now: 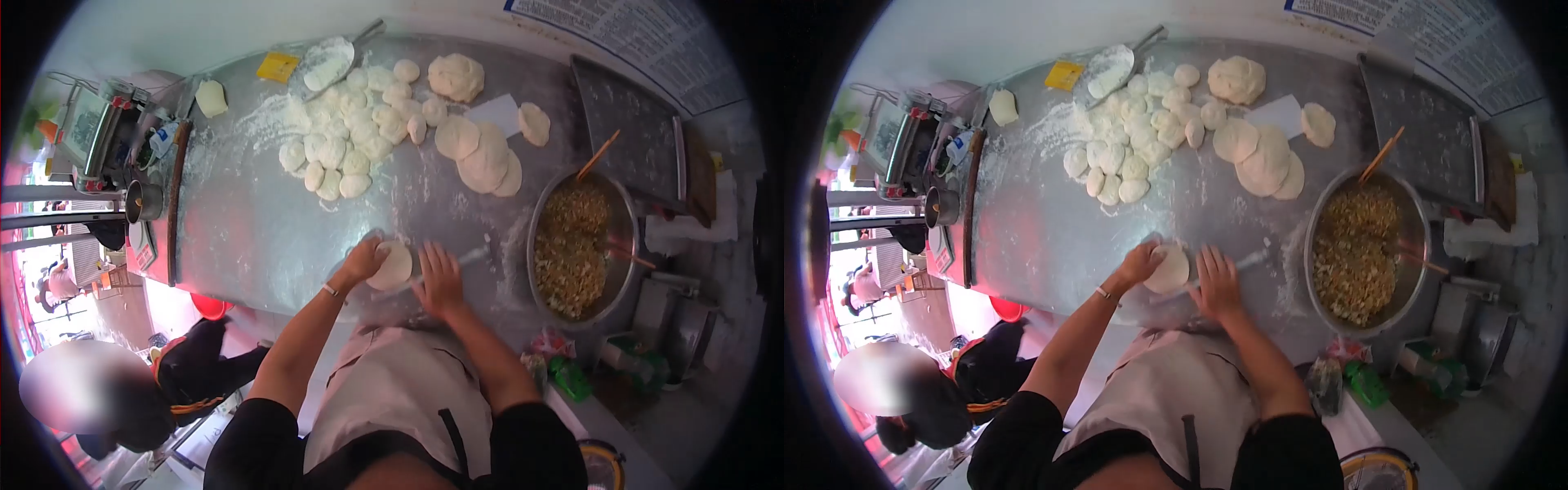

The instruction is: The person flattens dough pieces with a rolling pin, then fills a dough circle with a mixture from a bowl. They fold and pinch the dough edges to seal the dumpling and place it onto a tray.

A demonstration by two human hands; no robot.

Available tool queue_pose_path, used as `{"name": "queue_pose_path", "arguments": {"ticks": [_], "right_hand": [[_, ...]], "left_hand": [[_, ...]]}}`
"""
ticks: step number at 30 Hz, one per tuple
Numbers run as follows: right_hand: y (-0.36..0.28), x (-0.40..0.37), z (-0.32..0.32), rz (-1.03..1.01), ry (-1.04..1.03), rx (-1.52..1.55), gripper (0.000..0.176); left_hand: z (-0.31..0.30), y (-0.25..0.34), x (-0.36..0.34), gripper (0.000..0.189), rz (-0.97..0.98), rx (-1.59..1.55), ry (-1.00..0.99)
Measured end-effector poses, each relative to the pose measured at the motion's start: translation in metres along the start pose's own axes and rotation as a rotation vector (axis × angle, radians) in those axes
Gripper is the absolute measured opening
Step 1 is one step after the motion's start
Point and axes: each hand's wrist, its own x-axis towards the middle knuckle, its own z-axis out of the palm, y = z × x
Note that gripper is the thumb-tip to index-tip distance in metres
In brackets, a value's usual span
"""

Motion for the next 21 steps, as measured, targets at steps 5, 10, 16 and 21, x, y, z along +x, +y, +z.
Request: {"name": "queue_pose_path", "arguments": {"ticks": [5, 10, 16, 21], "right_hand": [[0.010, -0.052, -0.013, -0.082, -0.051, 0.067, 0.061], [0.033, -0.027, -0.009, -0.174, -0.021, 0.156, 0.040], [0.042, 0.000, -0.025, -0.182, -0.040, 0.212, 0.046], [0.018, -0.005, -0.025, -0.013, -0.120, -0.010, 0.063]], "left_hand": [[-0.021, 0.074, 0.058, 0.028, 0.236, -0.361, 0.023], [-0.088, 0.053, 0.117, 0.023, 0.164, 0.241, 0.693], [-0.043, -0.005, 0.079, 0.028, 0.182, 0.263, 0.540], [0.033, 0.012, 0.009, 0.028, 0.147, -0.134, 0.216]]}}
